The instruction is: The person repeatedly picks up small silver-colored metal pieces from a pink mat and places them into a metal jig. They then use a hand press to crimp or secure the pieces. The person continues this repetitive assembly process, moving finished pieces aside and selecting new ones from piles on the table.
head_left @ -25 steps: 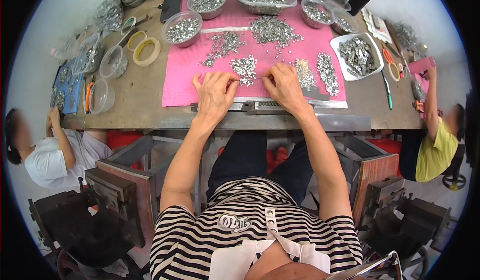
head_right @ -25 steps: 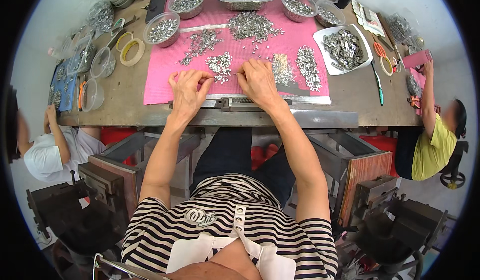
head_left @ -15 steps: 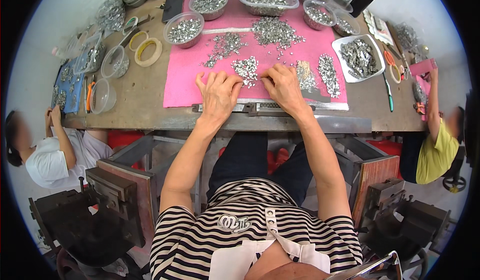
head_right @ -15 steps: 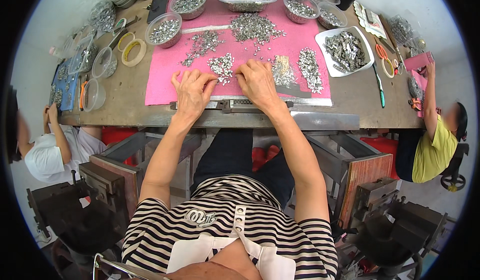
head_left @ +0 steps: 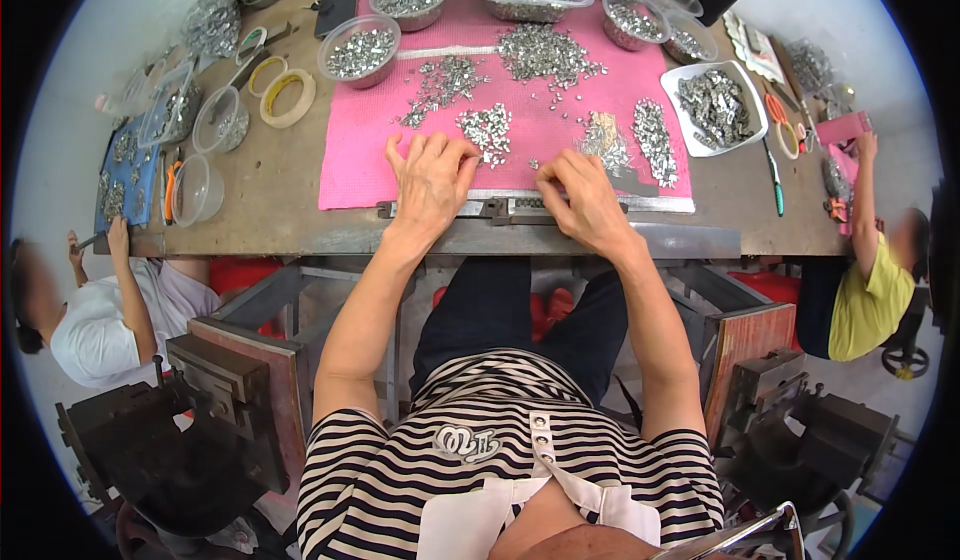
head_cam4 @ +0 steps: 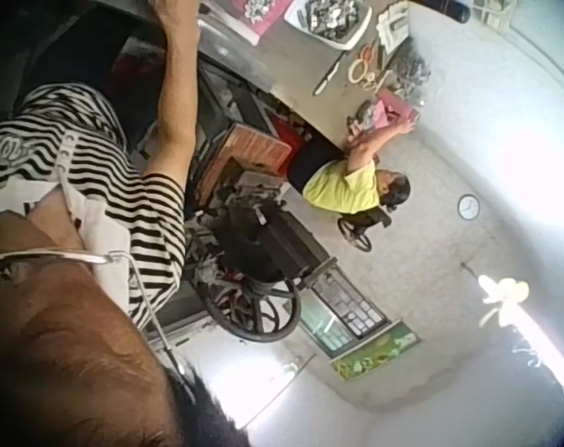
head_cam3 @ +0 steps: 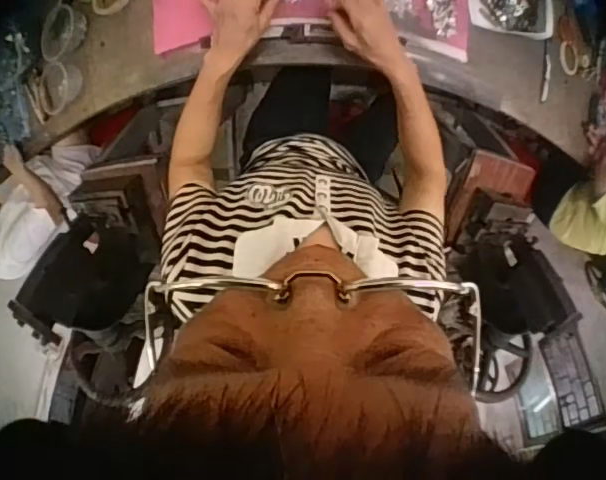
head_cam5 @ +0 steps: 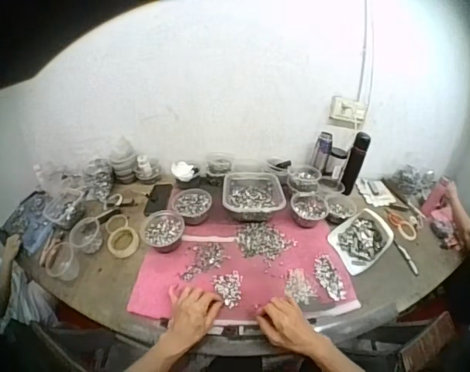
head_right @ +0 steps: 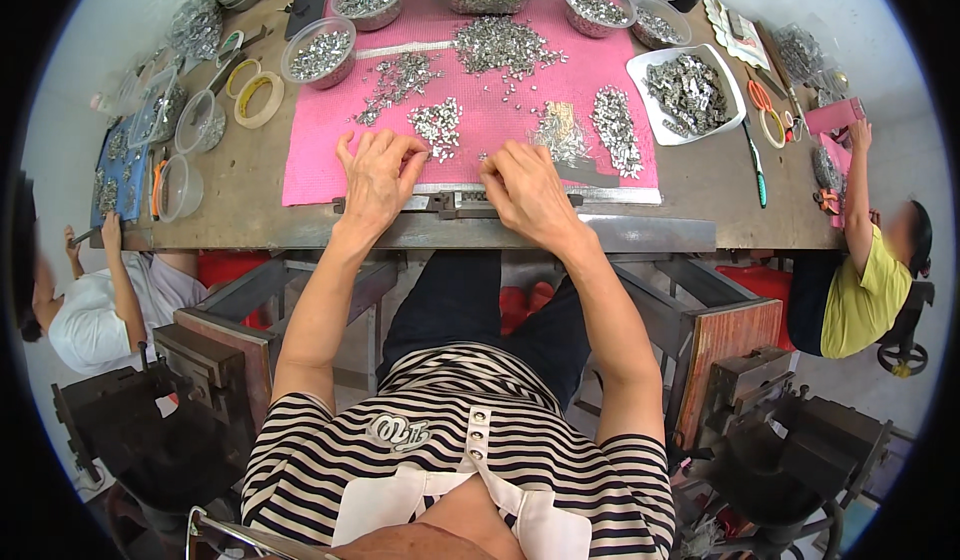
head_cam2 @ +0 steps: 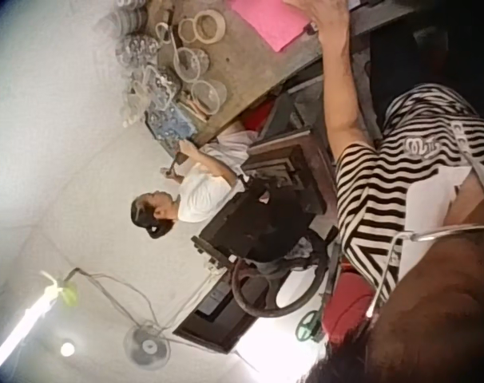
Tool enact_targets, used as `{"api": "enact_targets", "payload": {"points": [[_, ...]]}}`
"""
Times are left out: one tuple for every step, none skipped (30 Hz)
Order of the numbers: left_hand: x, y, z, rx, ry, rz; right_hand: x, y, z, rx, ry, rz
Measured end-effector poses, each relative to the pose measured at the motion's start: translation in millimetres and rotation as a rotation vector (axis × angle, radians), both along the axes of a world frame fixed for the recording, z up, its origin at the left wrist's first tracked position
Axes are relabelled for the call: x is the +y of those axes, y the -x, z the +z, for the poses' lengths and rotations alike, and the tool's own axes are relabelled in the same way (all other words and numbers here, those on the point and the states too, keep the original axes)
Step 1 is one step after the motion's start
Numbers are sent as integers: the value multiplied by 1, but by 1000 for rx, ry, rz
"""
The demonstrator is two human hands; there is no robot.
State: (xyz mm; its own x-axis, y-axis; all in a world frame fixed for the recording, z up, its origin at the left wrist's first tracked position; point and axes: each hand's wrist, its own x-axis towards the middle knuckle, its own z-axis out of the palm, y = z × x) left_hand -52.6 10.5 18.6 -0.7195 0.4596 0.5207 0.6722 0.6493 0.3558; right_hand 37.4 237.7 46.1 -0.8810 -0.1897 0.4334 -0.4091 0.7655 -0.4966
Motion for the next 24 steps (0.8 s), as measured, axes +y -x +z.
{"api": "enact_targets", "payload": {"points": [[0,0,1,-14,-5,-6,0,-7,0,2,16,13],[0,0,2,-28,-9,-11,-1,-13,-1,3,33,27],[0,-1,3,-42,-14,-14,-1,-15,-2,27,10,26],[-1,0,3,-43,-15,-19,-2,-16,-5,55,-11,24],[-3,1,2,-44,-16,-22,-4,-17,-7,83,-32,23],[-4,2,1,-45,-16,-25,-5,-20,-10,73,-51,14],[-5,2,2,-65,-26,-23,-6,-20,-9,93,-69,17],[-6,3,2,-86,-37,-21,-6,-20,-9,113,-86,20],[-8,3,3,-107,-47,-19,-7,-21,-8,133,-103,24],[-9,4,4,-101,-54,-18,-7,-21,-8,142,-98,27],[-10,4,5,-95,-60,-18,-7,-21,-8,151,-93,30],[-11,5,6,-89,-67,-17,-6,-21,-8,159,-87,34],[-11,4,7,-101,-63,-17,-5,-20,-8,143,-64,33],[-10,3,8,-113,-59,-18,-4,-17,-8,127,-40,33],[-10,3,8,-125,-55,-18,-3,-14,-8,110,-17,32],[-10,2,7,-118,-52,-16,-4,-10,-8,103,-25,2],[-10,2,7,-112,-50,-14,-7,-3,-8,95,-33,-27],[-10,2,6,-105,-47,-11,-11,4,-9,88,-42,-57],[-9,1,6,-87,-40,-14,-15,12,-11,93,-57,-80],[-8,0,7,-68,-33,-21,-19,20,-15,99,-72,-106],[-8,0,8,-49,-26,-28,-23,25,-18,105,-88,-132],[-9,0,8,-85,-33,-29,-27,29,-20,117,-118,-153],[-10,0,9,-120,-39,-31,-32,33,-22,128,-147,-174],[-11,1,10,-156,-45,-33,-36,35,-23,139,-177,-195]]}}
